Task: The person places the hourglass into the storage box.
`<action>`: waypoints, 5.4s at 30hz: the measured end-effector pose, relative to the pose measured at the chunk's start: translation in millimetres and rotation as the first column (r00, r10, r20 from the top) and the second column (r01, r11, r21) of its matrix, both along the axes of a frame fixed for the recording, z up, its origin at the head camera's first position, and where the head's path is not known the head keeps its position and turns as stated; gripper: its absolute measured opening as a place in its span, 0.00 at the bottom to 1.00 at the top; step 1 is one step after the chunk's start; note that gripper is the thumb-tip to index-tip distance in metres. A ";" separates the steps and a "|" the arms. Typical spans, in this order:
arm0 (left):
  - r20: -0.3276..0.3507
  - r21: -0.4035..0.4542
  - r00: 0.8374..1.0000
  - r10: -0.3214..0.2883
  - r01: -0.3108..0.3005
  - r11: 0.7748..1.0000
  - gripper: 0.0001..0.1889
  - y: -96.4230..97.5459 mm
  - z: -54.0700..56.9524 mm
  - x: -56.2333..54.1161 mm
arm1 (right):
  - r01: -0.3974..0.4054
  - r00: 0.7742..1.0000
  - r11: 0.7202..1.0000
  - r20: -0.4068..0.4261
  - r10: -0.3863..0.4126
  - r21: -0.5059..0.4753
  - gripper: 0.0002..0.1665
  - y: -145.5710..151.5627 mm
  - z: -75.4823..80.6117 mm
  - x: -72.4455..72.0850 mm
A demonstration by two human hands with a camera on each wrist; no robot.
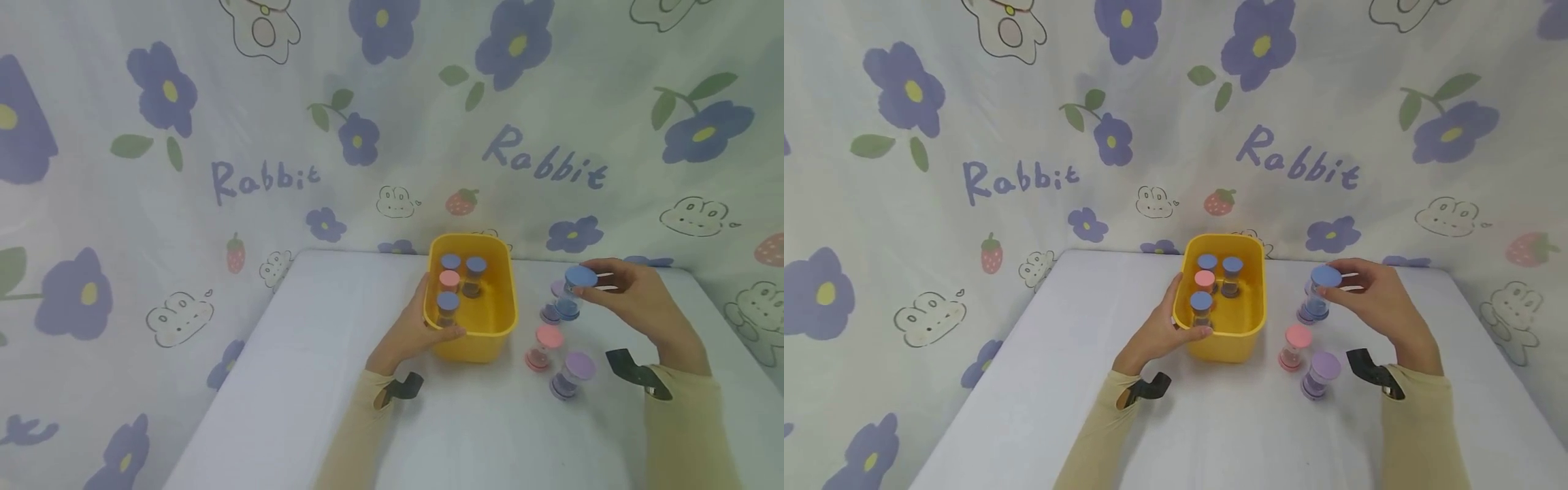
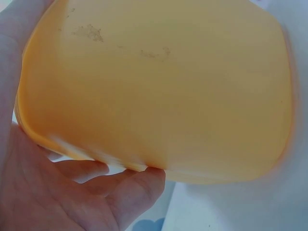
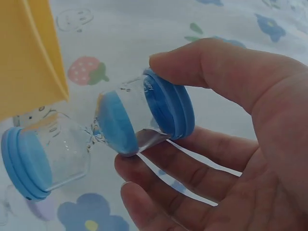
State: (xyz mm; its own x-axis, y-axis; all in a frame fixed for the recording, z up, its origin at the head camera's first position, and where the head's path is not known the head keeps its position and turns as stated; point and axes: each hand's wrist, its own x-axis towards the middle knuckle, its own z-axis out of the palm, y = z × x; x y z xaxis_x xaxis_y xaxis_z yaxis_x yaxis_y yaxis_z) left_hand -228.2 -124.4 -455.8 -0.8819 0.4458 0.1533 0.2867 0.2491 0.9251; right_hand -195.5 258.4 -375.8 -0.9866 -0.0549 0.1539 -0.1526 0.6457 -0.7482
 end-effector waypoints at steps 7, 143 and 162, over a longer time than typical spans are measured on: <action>0.015 0.001 1.000 0.000 0.000 1.000 0.59 -1.4 -2.0 -0.5 | 0.032 0.999 0.999 0.004 -0.032 -0.038 0.33 -12.5 22.9 -6.6; 0.011 -0.030 0.999 0.037 -0.037 0.999 0.61 -2.4 -9.7 10.3 | -0.222 0.974 0.910 0.030 0.226 0.350 0.10 -158.8 -37.0 -74.1; 0.050 -0.027 0.998 0.043 -0.041 0.999 0.62 -0.1 -12.1 20.5 | -0.137 0.985 0.892 -0.038 0.170 0.431 0.13 -160.5 -50.9 -62.7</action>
State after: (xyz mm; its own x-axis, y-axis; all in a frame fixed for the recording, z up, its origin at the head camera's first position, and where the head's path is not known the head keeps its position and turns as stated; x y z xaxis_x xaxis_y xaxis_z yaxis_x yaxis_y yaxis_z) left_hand -207.7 -124.5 -467.9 -0.9063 0.4113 0.0973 0.2287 0.2838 0.9312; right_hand -258.3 97.9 -426.7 -0.9474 -0.2810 0.1529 -0.3191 0.8637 -0.3901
